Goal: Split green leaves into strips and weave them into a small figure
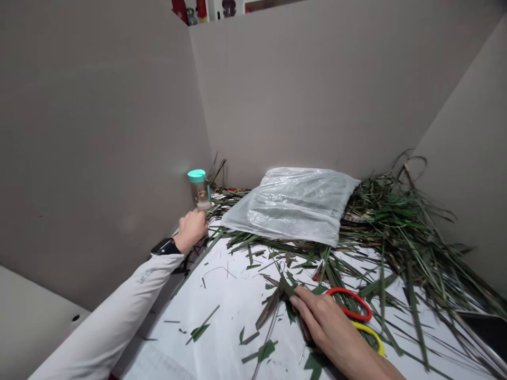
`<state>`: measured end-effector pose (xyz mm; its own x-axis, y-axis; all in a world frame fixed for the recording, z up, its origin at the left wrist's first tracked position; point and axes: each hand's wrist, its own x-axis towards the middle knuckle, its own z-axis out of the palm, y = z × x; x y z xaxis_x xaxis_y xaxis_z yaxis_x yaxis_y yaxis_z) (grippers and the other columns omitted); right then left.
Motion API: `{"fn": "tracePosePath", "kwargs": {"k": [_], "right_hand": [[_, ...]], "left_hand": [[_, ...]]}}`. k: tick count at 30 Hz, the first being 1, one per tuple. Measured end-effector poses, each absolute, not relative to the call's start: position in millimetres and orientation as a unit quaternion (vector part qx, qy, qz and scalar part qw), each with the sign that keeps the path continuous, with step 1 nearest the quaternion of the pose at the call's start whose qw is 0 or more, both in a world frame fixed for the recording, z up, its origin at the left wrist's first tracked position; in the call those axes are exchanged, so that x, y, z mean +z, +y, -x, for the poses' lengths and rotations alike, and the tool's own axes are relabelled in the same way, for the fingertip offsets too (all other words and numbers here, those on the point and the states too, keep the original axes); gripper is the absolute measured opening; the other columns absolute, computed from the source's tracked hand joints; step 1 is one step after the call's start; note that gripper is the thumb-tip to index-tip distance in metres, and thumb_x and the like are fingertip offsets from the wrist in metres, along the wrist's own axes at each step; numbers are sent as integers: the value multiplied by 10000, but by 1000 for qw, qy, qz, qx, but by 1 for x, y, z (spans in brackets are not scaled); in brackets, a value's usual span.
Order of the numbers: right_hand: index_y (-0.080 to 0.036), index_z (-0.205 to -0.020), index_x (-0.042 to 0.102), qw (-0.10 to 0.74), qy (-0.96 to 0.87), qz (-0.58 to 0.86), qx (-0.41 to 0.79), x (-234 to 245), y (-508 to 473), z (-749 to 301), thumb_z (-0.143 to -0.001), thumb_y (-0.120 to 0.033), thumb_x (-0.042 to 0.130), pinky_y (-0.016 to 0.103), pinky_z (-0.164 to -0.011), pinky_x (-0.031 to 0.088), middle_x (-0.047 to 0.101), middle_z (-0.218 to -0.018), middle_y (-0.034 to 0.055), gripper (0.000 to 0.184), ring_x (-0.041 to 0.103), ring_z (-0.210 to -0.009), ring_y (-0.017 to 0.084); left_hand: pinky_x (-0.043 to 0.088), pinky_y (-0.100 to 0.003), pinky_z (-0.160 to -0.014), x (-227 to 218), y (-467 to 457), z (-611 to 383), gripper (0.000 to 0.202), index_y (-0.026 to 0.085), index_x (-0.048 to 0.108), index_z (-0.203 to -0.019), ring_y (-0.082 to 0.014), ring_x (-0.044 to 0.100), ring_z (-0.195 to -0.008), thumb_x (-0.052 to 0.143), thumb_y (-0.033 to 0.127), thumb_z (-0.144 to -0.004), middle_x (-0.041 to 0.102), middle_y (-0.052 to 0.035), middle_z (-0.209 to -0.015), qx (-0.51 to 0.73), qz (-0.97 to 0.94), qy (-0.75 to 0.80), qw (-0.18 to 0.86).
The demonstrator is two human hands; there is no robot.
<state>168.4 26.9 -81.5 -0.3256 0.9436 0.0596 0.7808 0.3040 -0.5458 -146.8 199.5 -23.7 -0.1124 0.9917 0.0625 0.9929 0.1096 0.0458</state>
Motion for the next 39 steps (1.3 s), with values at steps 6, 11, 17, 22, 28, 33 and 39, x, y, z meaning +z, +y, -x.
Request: {"fn": "tracePosePath", "kwargs": {"k": [6, 11, 17, 22, 28, 33, 39], "right_hand": [[-247, -808, 574, 222, -786, 545, 190, -88, 25, -169, -1037, -414, 269, 309, -553, 407, 638, -622, 49, 416, 651, -607, 230], [-247, -786, 540, 215, -791, 539, 194, -91, 26, -169, -1039, -411, 280, 310, -553, 391, 643, -637, 45, 398, 650, -586, 221], [-248, -789, 469, 159, -797, 544, 207, -89, 27, -168, -1035, -358, 244, 328, -564, 354, 649, -660, 50, 351, 638, -580, 230], [-246, -790, 437, 135, -798, 549, 209, -88, 27, -168, -1027, -336, 230, 331, -580, 354, 656, -680, 64, 327, 651, -614, 243], [-250, -781, 412, 125, -799, 552, 205, -84, 26, -167, -1032, -344, 224, 331, -578, 338, 656, -682, 65, 328, 663, -629, 253], [-249, -791, 411, 102, -799, 558, 199, -83, 26, -166, -1036, -334, 225, 336, -592, 335, 661, -696, 71, 319, 672, -647, 261], [-246, -803, 418, 98, -800, 558, 196, -84, 27, -166, -1039, -343, 216, 336, -594, 329, 662, -703, 66, 326, 673, -655, 263]], "left_hand": [[564, -469, -893, -39, 215, 152, 378, 168, 588, -1259, -252, 641, -1079, 622, 357, -933, 623, -112, -1267, 30, 663, -747, 38], [565, -468, -892, -39, 216, 163, 375, 166, 589, -1258, -252, 641, -1078, 619, 355, -934, 624, -113, -1264, 46, 663, -746, 45], [567, -458, -885, -32, 214, 184, 367, 175, 595, -1248, -249, 644, -1074, 626, 357, -931, 629, -106, -1253, 51, 662, -747, 35], [567, -459, -885, -31, 210, 193, 365, 173, 596, -1245, -248, 645, -1070, 623, 358, -932, 631, -106, -1250, 30, 661, -748, 46], [563, -463, -897, -33, 200, 189, 353, 174, 601, -1238, -245, 642, -1075, 618, 355, -936, 630, -105, -1255, -28, 658, -745, 102], [557, -470, -911, -32, 193, 183, 343, 176, 603, -1236, -248, 633, -1096, 614, 347, -938, 622, -106, -1271, -75, 659, -735, 141], [572, -446, -871, -36, 194, 185, 339, 167, 607, -1221, -234, 653, -1041, 620, 349, -935, 643, -98, -1222, -88, 651, -742, 135]]}}
